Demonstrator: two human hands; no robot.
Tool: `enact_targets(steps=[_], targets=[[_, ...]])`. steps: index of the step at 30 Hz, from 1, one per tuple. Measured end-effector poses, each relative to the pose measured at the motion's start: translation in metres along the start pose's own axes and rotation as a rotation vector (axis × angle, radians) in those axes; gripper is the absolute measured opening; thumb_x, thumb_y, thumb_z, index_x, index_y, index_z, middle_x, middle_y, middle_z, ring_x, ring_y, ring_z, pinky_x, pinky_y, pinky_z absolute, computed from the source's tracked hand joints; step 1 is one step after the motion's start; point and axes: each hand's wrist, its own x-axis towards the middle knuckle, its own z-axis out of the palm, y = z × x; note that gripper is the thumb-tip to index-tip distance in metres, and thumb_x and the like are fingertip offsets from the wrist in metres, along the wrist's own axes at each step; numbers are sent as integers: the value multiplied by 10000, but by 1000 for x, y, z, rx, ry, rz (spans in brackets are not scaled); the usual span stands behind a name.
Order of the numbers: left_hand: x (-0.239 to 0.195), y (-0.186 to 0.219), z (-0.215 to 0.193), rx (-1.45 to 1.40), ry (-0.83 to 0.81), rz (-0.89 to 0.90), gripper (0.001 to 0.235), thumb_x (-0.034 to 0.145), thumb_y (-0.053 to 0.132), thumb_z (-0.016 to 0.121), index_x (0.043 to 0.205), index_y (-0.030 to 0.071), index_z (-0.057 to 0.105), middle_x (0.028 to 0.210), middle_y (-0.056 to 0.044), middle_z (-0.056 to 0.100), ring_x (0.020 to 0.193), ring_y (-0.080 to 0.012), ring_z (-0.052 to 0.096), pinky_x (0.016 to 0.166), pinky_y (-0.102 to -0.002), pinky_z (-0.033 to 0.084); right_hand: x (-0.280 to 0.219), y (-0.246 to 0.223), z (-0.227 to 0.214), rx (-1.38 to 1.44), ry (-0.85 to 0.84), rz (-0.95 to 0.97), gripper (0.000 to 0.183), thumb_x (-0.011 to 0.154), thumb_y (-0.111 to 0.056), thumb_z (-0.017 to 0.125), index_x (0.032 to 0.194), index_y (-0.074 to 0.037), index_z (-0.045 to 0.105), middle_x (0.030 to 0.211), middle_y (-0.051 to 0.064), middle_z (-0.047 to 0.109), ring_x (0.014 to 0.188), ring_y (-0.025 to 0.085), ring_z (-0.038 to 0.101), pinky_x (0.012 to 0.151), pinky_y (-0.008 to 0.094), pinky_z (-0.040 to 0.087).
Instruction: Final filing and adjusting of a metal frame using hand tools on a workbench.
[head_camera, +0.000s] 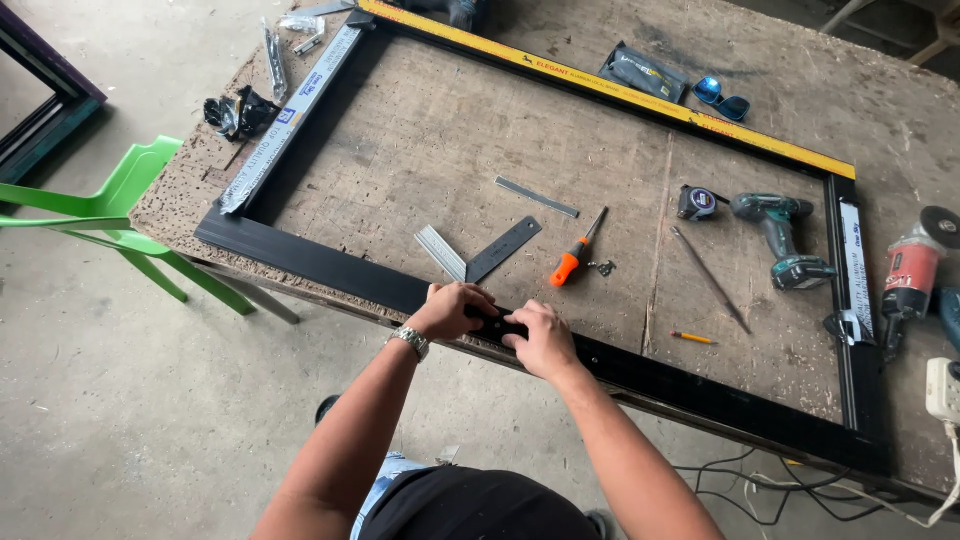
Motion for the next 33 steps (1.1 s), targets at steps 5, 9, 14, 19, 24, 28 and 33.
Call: enact_targets(steps=[5,9,14,19,24,28,33], targets=[[5,4,3,34,-9,-48,238,741,349,776,969,416,766,1139,189,699,1135,-166,646,887,-394,292,-4,-8,-3,-98,-56,44,289,822,-281,825,1098,-230,754,1026,7,668,1093,284,637,964,505,529],[2,6,1,12,-5,-41,246,743,345,776,975,424,765,1141,189,703,1144,-167,648,890,-385,296,-6,-6,1,-152,-64,58,307,842,-294,809,1128,-224,727,1053,11,646,1114,285,620,954,526,529],[11,6,7,118,-41,-128,349,683,400,825,1024,413,752,1092,165,712,1136,-168,654,910,-393,297,-3,-4,-1,-147,-98,94,321,868,-330,783,1164,-244,692,1086,-6,632,1152,278,607,984,551,509],[28,2,12,161,-100,-207,335,635,420,856,953,459,759,991,174,732,1058,-172,686,887,-395,278,-5,-17,-14,-152,-109,135,284,861,-326,795,1119,-247,707,1070,-11,639,1143,270,610,987,542,499],[36,5,12,154,-144,-275,282,653,368,865,909,451,779,970,132,751,1060,-204,696,894,-389,270,3,-16,-12,-165,-153,174,269,829,-314,813,1076,-259,724,1048,-19,654,1125,271,629,965,530,509],[31,14,1,149,-165,-291,255,678,384,850,917,443,782,963,109,766,1069,-219,698,914,-376,278,1,-22,-16,-170,-170,179,274,849,-303,797,1104,-256,708,1086,-11,655,1156,276,621,982,549,499],[25,14,-2,125,-158,-257,312,646,425,863,945,429,774,967,105,764,1074,-225,700,905,-381,288,-8,-15,-20,-124,-198,68,325,915,-307,739,1210,-211,642,1145,28,615,1195,298,577,1000,559,485]])
